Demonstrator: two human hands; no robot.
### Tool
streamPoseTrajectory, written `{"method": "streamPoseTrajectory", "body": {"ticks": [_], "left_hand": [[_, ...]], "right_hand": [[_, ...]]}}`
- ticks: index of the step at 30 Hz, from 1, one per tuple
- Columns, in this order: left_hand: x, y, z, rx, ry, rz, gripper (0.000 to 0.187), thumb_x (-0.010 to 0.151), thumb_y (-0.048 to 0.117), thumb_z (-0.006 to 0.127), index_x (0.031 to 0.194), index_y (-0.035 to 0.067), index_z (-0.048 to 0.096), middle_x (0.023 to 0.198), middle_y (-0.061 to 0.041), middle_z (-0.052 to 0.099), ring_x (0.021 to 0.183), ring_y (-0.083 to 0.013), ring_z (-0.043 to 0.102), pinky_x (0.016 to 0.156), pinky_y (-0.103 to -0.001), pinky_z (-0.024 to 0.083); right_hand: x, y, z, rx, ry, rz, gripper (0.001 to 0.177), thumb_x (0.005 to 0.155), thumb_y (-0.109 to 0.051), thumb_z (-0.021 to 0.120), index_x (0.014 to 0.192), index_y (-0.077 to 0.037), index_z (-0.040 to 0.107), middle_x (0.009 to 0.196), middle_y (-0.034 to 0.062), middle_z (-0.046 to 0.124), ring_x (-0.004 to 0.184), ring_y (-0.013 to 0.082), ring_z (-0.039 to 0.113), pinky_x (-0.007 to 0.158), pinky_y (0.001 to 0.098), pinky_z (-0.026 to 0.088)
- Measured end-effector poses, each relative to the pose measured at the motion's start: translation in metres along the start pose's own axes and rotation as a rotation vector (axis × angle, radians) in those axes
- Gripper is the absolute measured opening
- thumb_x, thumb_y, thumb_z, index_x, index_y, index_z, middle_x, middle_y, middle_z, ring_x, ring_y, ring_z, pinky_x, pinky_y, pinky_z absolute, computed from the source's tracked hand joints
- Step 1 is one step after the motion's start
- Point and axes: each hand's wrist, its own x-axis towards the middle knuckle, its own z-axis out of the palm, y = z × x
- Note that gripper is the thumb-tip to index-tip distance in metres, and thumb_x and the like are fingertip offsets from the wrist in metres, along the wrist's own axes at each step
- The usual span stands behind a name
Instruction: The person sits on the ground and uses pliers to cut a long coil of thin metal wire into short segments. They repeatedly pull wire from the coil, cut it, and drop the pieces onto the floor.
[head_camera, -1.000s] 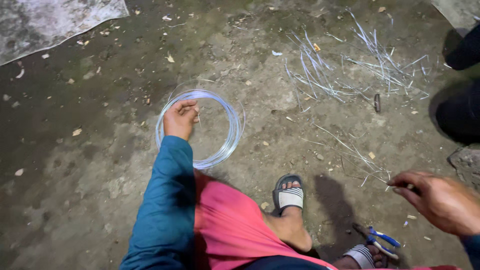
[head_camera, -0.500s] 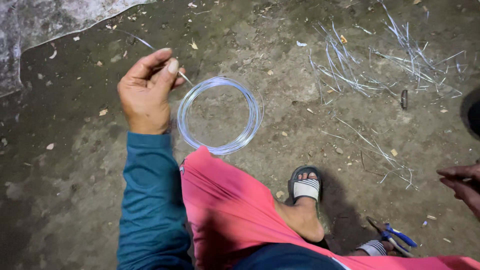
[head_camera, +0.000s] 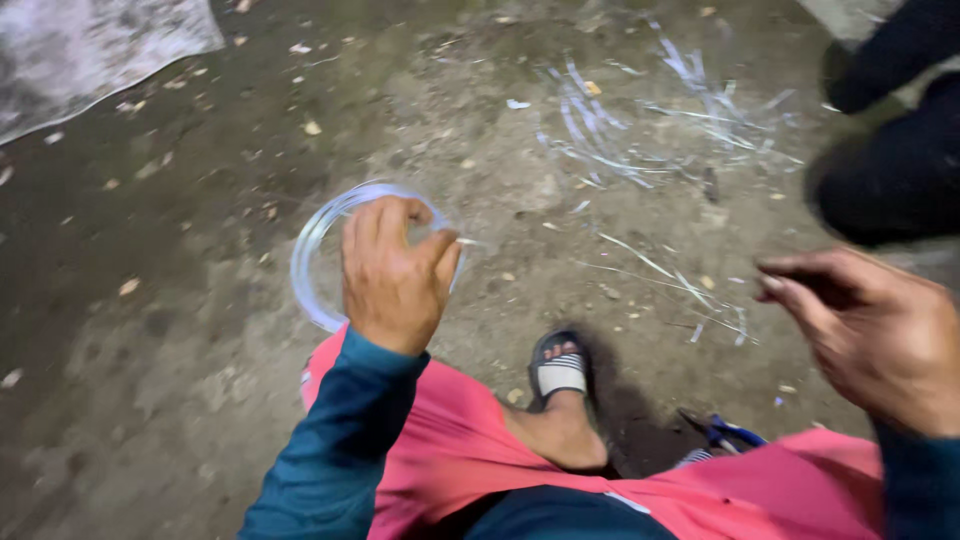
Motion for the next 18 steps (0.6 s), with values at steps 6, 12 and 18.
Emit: {"method": "streamPoseTrajectory", "body": {"ticks": [6, 12, 18], "left_hand": [[0.019, 0.051, 0.017, -0.041, -0.225, 0.015, 0.015, 0.093, 0.026, 0.075, 0.087, 0.013, 0.073, 0.078, -0.007, 0.064, 0.067, -0.0308, 0.065, 0.060, -0.044, 0.049], [0.020, 0.107, 0.039, -0.283, -0.264, -0.026, 0.016, 0.094, 0.019, 0.070, 0.105, 0.010, 0.075, 0.077, -0.011, 0.065, 0.061, -0.0337, 0.065, 0.054, -0.045, 0.049], [0.017, 0.161, 0.060, -0.582, -0.225, -0.203, 0.018, 0.095, 0.010, 0.066, 0.112, 0.005, 0.071, 0.092, -0.015, 0.070, 0.080, -0.0363, 0.069, 0.067, -0.043, 0.054]], "right_hand": [[0.021, -0.028, 0.003, 0.160, 0.044, 0.153, 0.014, 0.098, -0.004, 0.068, 0.110, 0.002, 0.074, 0.097, 0.0082, 0.077, 0.087, 0.0123, 0.071, 0.080, 0.0256, 0.056], [0.035, 0.002, 0.020, 0.442, 0.067, 0.200, 0.019, 0.098, -0.003, 0.066, 0.116, 0.004, 0.070, 0.097, 0.0087, 0.076, 0.087, 0.0128, 0.072, 0.080, 0.0267, 0.059], [0.032, 0.036, 0.022, 0.634, 0.098, 0.238, 0.024, 0.099, -0.004, 0.065, 0.120, 0.006, 0.066, 0.100, 0.0111, 0.074, 0.091, 0.0165, 0.074, 0.084, 0.0304, 0.062]]}}
